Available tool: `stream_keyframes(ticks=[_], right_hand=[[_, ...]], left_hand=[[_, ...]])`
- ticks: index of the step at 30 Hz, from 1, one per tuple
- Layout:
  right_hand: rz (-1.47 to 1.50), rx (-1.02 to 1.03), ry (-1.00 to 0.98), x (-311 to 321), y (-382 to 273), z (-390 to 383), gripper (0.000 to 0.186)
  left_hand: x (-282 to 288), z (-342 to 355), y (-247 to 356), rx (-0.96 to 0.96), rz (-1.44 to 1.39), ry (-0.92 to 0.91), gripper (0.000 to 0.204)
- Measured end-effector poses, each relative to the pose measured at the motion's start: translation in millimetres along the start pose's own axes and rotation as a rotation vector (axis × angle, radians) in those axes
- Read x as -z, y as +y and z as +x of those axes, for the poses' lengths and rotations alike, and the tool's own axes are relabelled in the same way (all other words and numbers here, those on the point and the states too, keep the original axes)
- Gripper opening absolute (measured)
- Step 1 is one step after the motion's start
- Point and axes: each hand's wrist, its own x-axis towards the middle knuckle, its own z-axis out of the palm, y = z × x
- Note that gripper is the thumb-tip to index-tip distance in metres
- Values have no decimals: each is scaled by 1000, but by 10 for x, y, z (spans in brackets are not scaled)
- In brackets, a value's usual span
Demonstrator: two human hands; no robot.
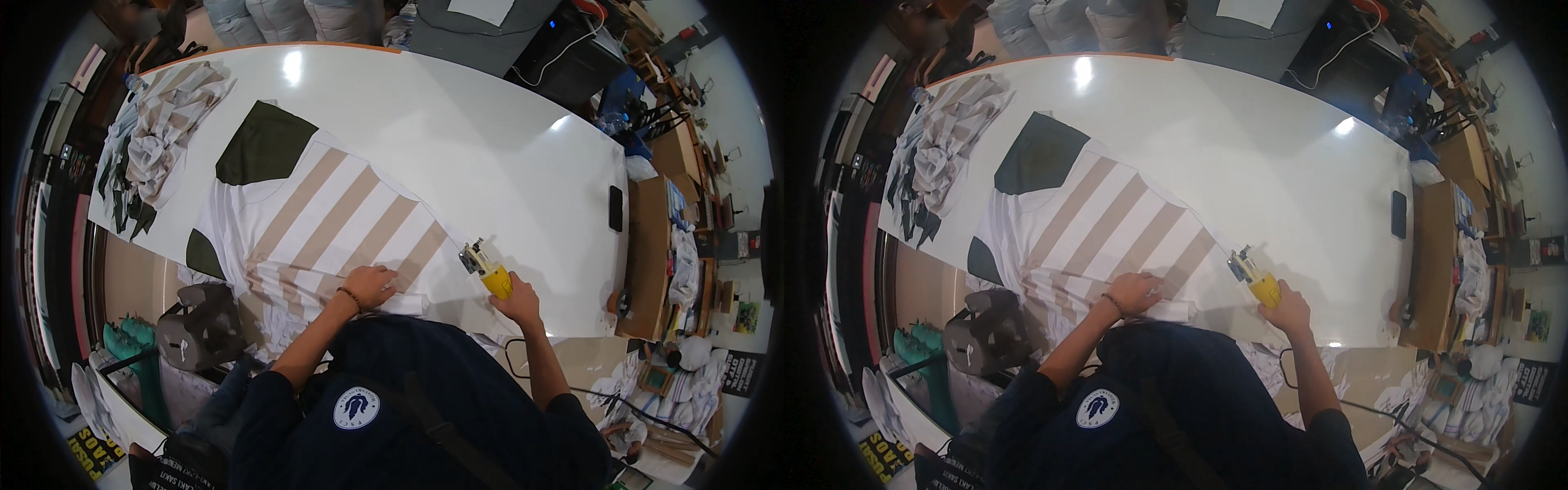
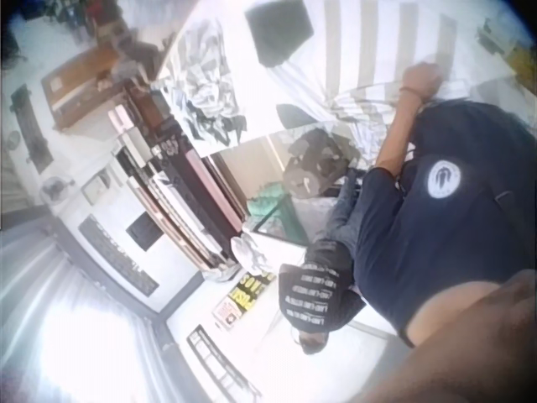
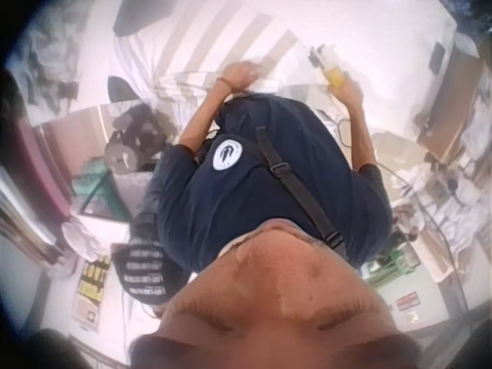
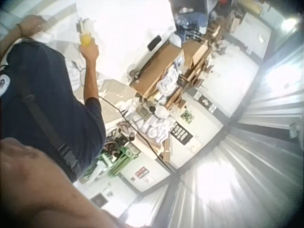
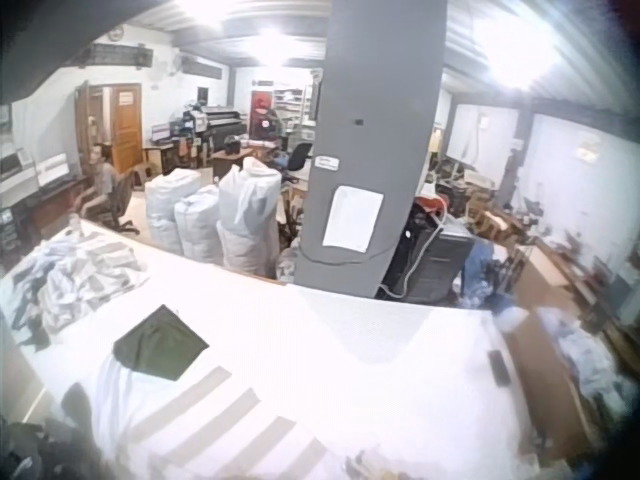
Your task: The person uses a yellow electric fabric cutter to cut a green fabric piece on a white table, following a pattern. They repeatedly reposition the fabric and trim edges, then fold and stack the cut pieces.
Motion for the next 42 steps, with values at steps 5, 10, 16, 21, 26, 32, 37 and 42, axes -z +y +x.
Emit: stream_keyframes(ticks=[5,10,16,21,26,32,37,42], right_hand=[[-20,28,3,108,-131,83,73],[-11,47,-24,169,-221,180,71],[17,40,-58,195,-389,351,69],[-5,23,-76,262,-617,473,68],[-5,56,-85,340,-832,637,67],[-15,100,-80,401,-1102,888,78],[-30,170,-75,476,-1339,1090,76],[-51,218,-64,470,-1501,1310,74]], left_hand=[[1,-1,16,6,25,-5,34],[38,7,46,15,16,-24,35],[-4,27,21,14,38,-29,36],[-61,14,-12,-7,32,19,34],[-22,-1,26,2,4,18,34],[-106,-8,-29,-17,-2,42,34],[-74,-14,-7,-9,3,46,32],[-208,-49,-66,-45,-13,2,29]])
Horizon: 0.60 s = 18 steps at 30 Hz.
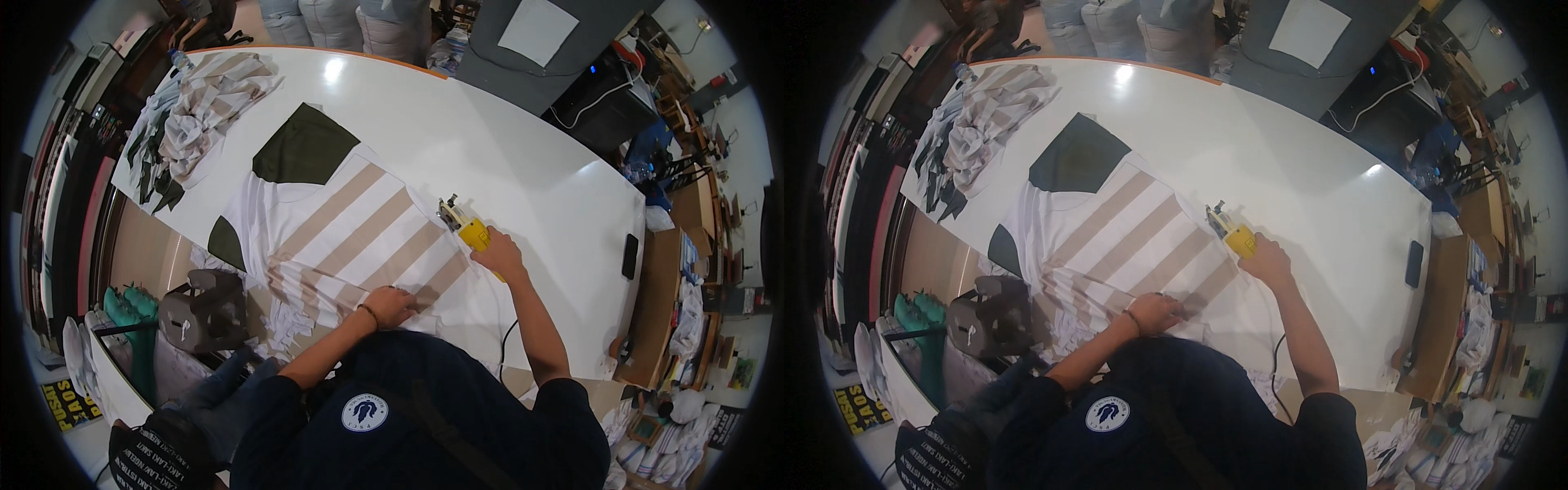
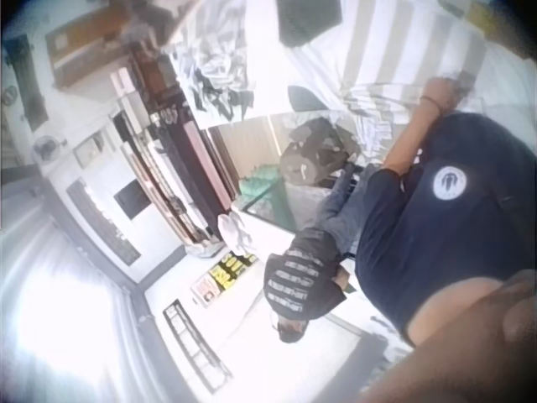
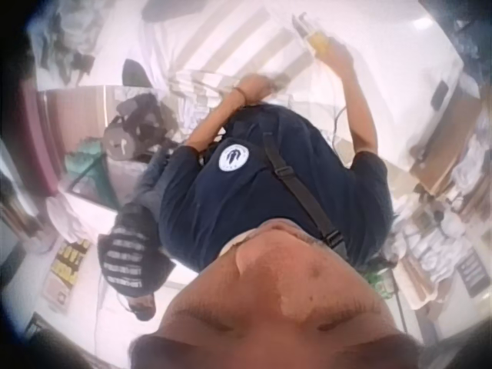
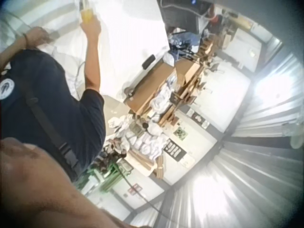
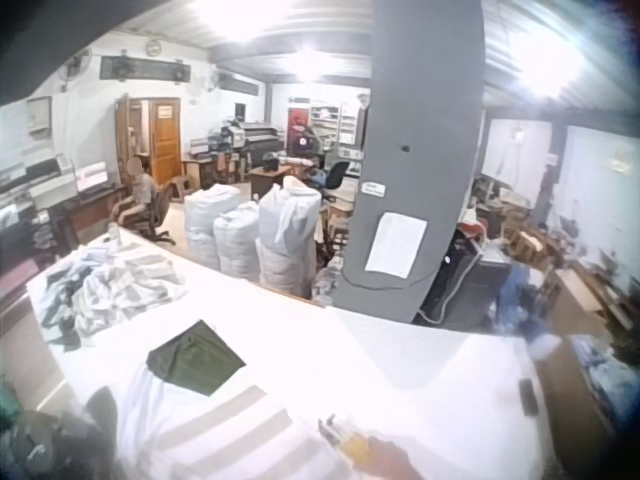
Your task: The person uses a yellow electric fabric cutter to cut a green fabric piece on a white table, following a pattern. They repeatedly reposition the fabric and trim edges, then fold and stack the cut pieces.
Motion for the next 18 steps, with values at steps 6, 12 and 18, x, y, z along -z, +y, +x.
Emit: stream_keyframes(ticks=[6,12,18], right_hand=[[-41,41,-47,90,-32,-48,66],[-39,89,-51,30,-99,-81,64],[-84,112,-60,60,-307,48,67]], left_hand=[[19,-241,142,71,1,-191,31],[154,-266,226,100,-37,-166,32],[32,-190,120,89,-50,-177,31]])
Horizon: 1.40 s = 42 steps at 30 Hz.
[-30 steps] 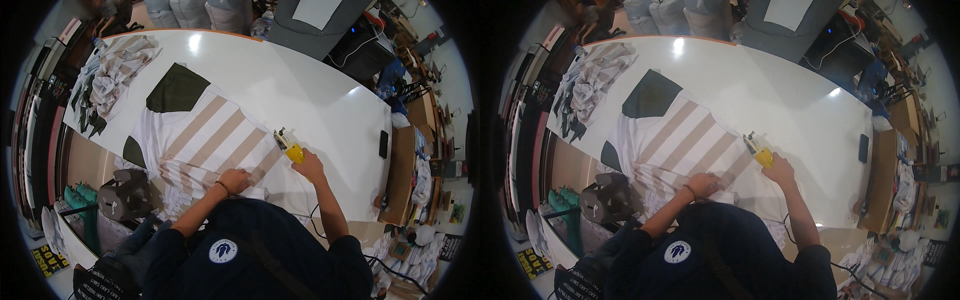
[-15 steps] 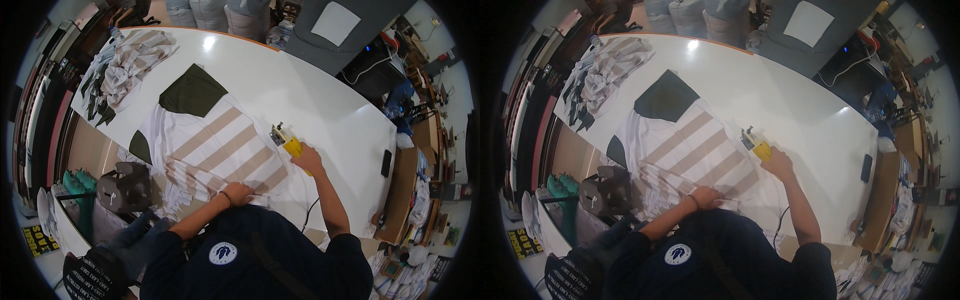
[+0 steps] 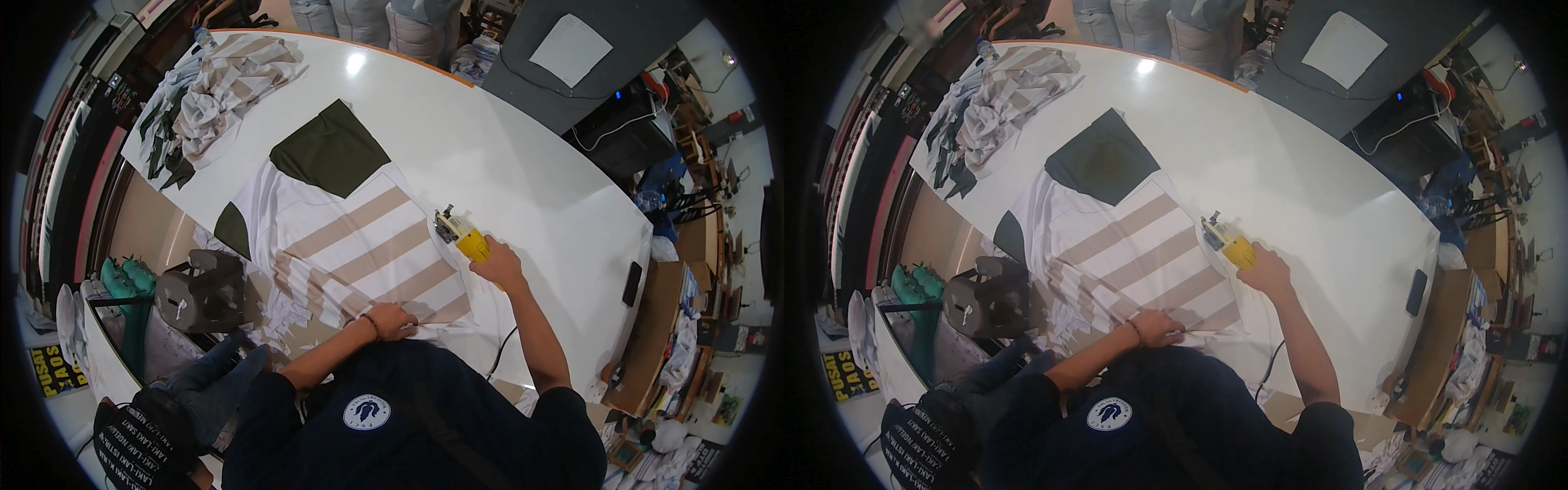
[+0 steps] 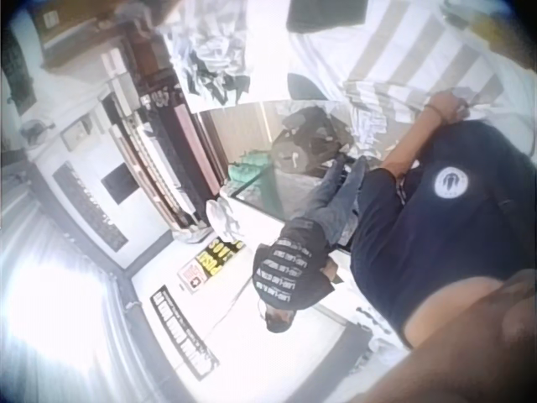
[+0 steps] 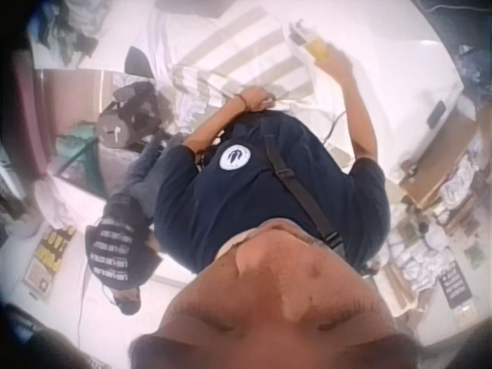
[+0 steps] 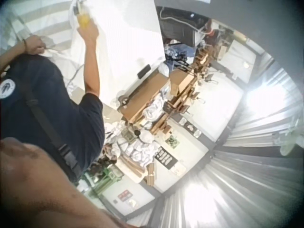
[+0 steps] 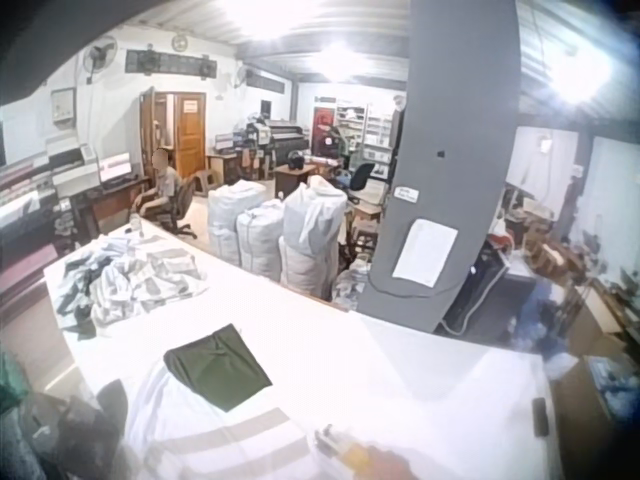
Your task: The person uses a yellow electric fabric cutter to cut a green fabric piece on a white table, following a pattern. They repeatedly reposition the fabric and trim edges, then fold and stack the cut pieces.
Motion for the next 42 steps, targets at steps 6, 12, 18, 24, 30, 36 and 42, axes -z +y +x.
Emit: stream_keyframes(ticks=[6,12,18,24,30,36,42], right_hand=[[-5,37,11,43,-134,157,68],[-11,40,-6,86,-325,299,68],[-6,65,-14,141,-501,446,66],[-21,106,-2,177,-716,719,65],[-27,159,8,256,-993,957,61],[-12,180,-13,336,-1309,1160,59],[-2,195,17,334,-1450,1263,59]], left_hand=[[1,18,8,-9,-4,4,30],[-5,31,5,-5,-11,1,30],[-71,44,-38,-21,5,16,32],[-31,49,-15,-14,-8,-5,32],[-75,49,-40,3,-43,5,31],[-101,45,-50,5,-27,3,33],[-71,33,-9,9,11,-32,39]])
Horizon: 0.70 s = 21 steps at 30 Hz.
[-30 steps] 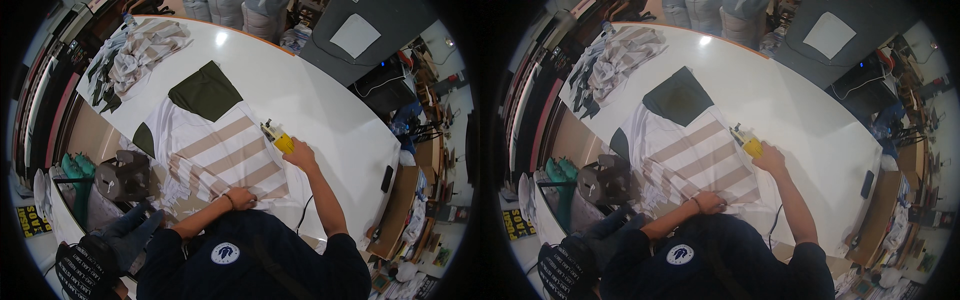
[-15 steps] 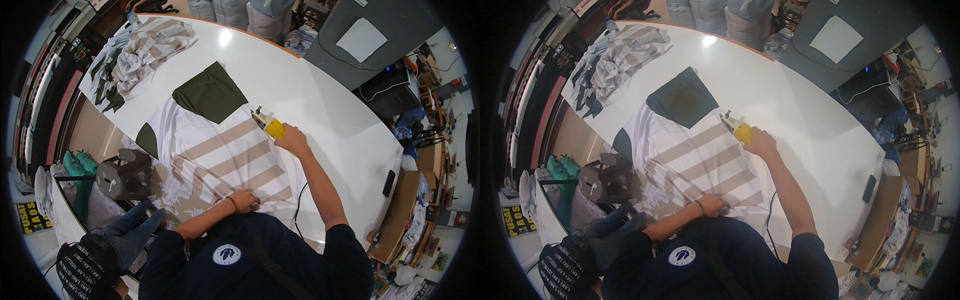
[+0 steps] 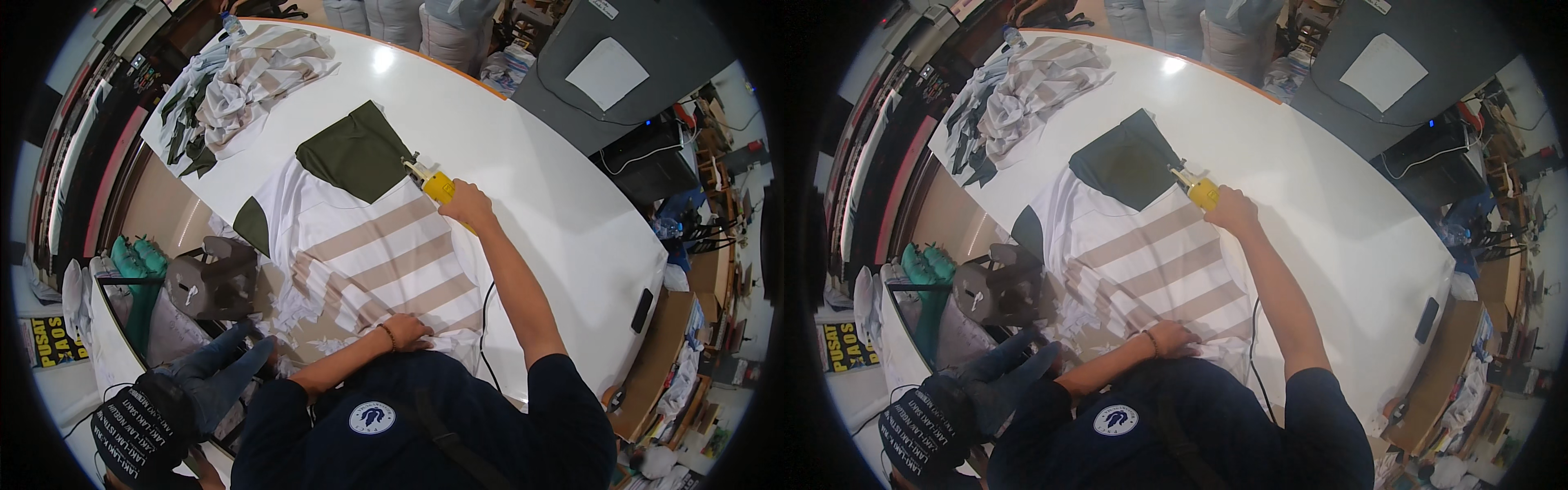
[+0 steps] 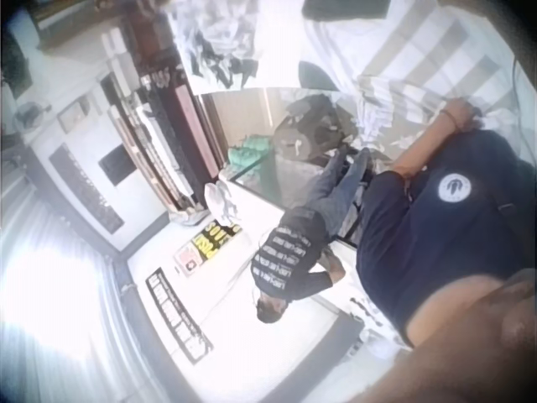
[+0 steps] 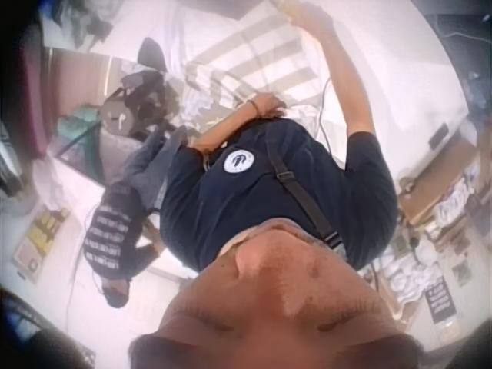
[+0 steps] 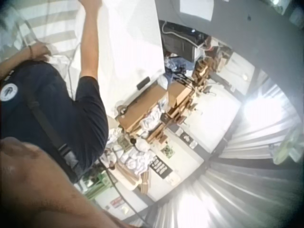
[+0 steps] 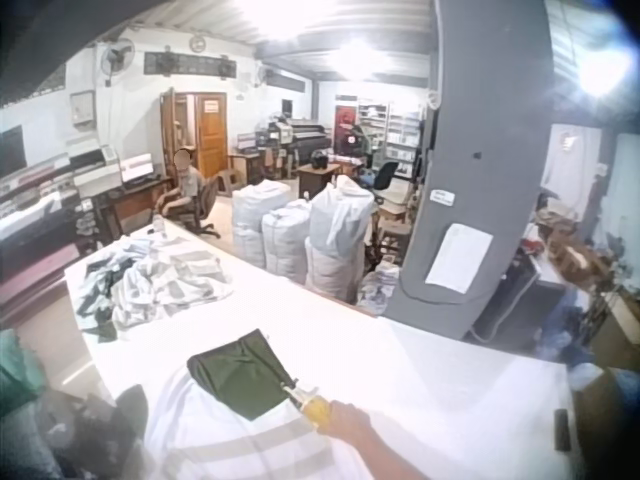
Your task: The person uses a yellow electric fabric cutter to cut a green fabric piece on a white table, following a pattern. They repeatedly reposition the fabric and trim edges, then fold and stack the cut pieces.
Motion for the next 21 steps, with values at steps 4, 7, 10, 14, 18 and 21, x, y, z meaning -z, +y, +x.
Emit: stream_keyframes(ticks=[4,7,10,14,18,21], right_hand=[[46,-3,-17,-9,45,-3,61],[108,3,39,-100,201,-164,61],[221,10,9,-142,527,-475,58],[445,-57,-38,-206,1124,-1108,52],[744,-278,-63,-228,1735,-1906,43],[970,-405,55,-403,2210,-2484,40]], left_hand=[[-73,3,-74,-79,26,53,40],[-170,44,-176,-101,-6,107,37],[-317,106,-311,-92,11,194,33],[-229,66,-369,7,8,298,29],[114,29,-531,181,-38,463,34],[364,100,-929,260,-36,611,35]])
